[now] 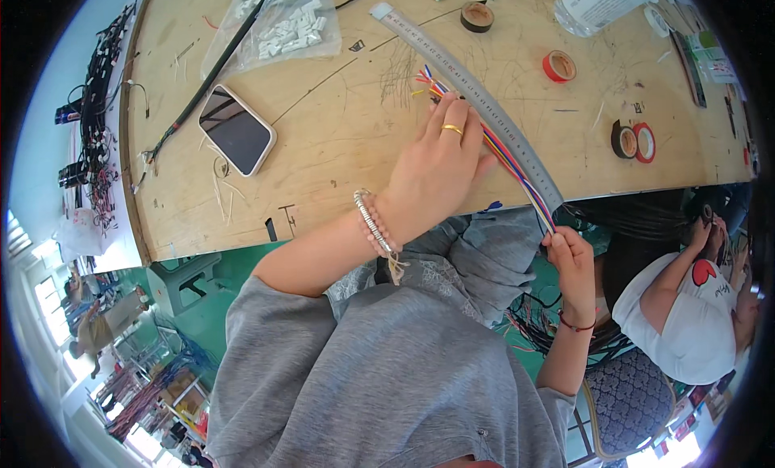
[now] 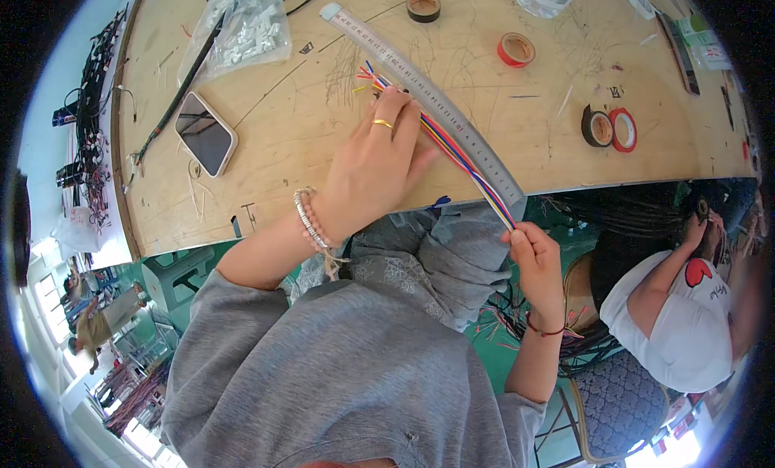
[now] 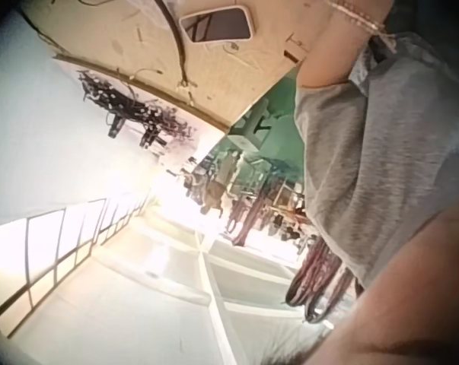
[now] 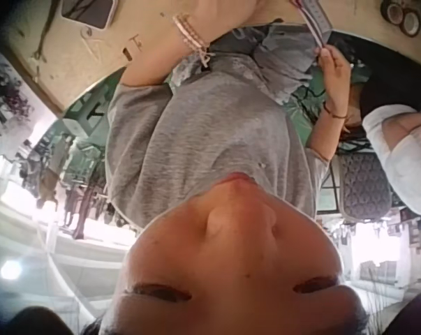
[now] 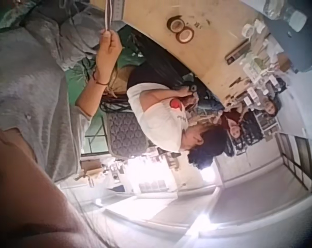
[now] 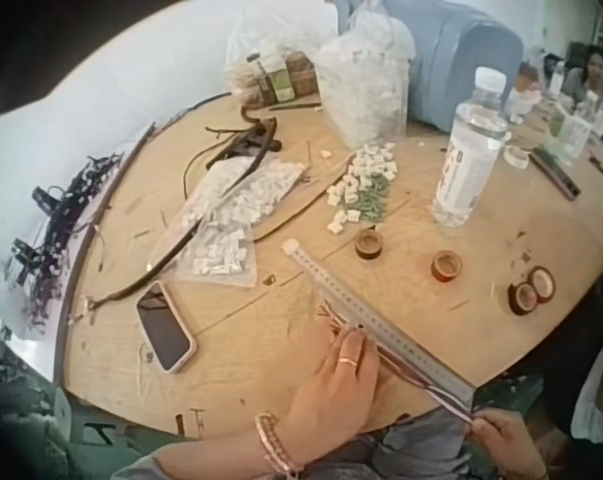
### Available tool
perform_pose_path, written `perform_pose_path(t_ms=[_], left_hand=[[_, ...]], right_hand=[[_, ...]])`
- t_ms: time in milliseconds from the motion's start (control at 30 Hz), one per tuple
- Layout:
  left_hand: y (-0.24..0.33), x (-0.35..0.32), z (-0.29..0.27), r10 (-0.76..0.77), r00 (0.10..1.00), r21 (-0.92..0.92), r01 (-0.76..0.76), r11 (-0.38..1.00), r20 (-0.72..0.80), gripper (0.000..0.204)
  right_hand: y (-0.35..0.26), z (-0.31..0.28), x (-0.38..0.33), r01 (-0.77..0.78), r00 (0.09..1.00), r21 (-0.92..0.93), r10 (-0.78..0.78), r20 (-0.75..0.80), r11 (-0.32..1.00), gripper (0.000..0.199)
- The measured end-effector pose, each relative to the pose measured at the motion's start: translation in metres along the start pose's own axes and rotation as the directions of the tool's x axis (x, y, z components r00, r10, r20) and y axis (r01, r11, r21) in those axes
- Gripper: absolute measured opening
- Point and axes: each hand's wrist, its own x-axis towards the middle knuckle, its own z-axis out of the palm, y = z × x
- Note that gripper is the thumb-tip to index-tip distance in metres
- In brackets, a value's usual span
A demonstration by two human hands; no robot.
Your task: The worker is organizing a bundle of multicolored wires, measuring them against a ruler, and securing them with electrical tape.
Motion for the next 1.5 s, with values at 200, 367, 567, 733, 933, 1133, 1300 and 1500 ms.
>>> perform_pose_path(t_ms=[200, 367, 567, 733, 933, 1133, 1300, 1500], left_hand=[[0.006, 0.003, 0.001, -0.129, 0.990, -0.113, 0.135, 0.984, 0.057, 0.043], [0.003, 0.005, 0.005, -0.125, 0.989, -0.073, 0.119, 0.990, -0.082, 0.032], [0.001, 0.006, 0.009, -0.138, 0.984, -0.127, 0.124, 0.984, -0.110, 0.031], [-0.003, 0.005, 0.013, -0.138, 0.977, -0.134, 0.116, 0.984, -0.163, 0.026], [-0.003, 0.005, 0.010, -0.145, 0.981, -0.191, 0.120, 0.974, -0.128, 0.027], [-0.004, 0.005, 0.009, -0.126, 0.990, -0.233, 0.109, 0.966, -0.061, 0.025], [-0.003, 0.005, 0.009, -0.140, 0.988, -0.222, 0.121, 0.968, -0.072, 0.024], [-0.003, 0.005, 0.010, -0.151, 0.986, -0.231, 0.131, 0.964, -0.073, 0.024]], right_hand=[[0.000, -0.001, 0.000, -0.006, 1.000, 0.009, 0.006, 0.007, 1.000, 0.019], [-0.002, -0.001, 0.000, -0.003, 1.000, 0.008, 0.003, 0.004, 1.000, 0.019], [0.000, 0.002, -0.001, 0.016, 1.000, 0.011, -0.016, -0.002, 1.000, 0.019], [-0.001, 0.007, -0.002, 0.039, 0.999, -0.031, -0.039, 0.001, 0.999, 0.020], [-0.002, 0.008, -0.003, 0.025, 1.000, -0.012, -0.025, -0.001, 1.000, 0.019], [0.000, 0.004, -0.004, -0.009, 1.000, 0.024, 0.009, -0.008, 1.000, 0.018], [-0.003, 0.006, -0.003, 0.011, 1.000, 0.009, -0.011, -0.009, 1.000, 0.019], [-0.002, 0.005, -0.003, 0.016, 1.000, 0.016, -0.016, -0.001, 1.000, 0.020]])
